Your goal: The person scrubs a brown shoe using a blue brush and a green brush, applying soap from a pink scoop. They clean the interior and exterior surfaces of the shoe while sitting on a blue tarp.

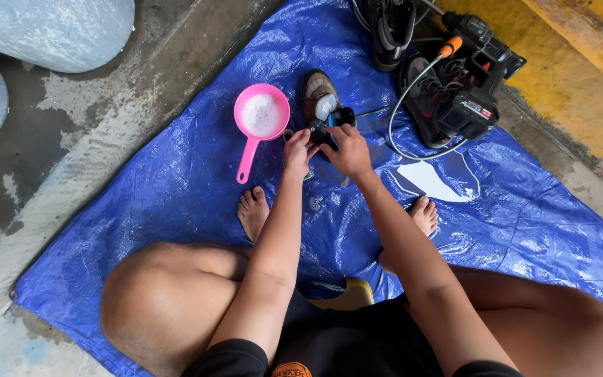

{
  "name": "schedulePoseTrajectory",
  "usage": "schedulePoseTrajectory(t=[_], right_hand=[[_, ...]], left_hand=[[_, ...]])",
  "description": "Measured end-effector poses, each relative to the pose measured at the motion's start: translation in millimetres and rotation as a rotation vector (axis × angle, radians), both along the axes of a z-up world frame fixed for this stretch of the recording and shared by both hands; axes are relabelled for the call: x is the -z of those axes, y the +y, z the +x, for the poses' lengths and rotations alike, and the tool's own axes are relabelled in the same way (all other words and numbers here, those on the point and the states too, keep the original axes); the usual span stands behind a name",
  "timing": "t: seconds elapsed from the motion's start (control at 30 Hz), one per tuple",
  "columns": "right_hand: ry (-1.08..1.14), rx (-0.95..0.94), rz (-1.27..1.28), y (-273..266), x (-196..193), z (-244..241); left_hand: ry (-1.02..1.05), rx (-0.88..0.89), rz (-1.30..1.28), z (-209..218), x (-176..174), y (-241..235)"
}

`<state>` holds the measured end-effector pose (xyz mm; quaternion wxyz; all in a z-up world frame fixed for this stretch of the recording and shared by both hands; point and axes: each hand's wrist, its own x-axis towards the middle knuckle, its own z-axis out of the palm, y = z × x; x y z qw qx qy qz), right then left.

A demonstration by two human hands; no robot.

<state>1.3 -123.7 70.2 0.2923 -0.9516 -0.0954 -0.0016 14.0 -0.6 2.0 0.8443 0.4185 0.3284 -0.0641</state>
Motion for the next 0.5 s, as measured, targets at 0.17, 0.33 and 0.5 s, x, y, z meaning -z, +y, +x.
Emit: schedulePoseTrajectory(t=[0.17, 0.33, 0.5], right_hand=[[-0.104, -0.111, -0.227, 10.8, 27.6, -1.4], [-0.266, -0.095, -0.297, 12.8, 27.1, -4.3], [-0.083, -0.079, -0.175, 14.2, 54.3, 7.2]], left_hand=[[-0.02, 0.036, -0.019, -9.0, 15.1, 6.4], [-0.016, 0.017, -0.061, -7.3, 2.2, 2.2], [-0.032, 0.045, -0.034, -5.0, 25.0, 3.2]])
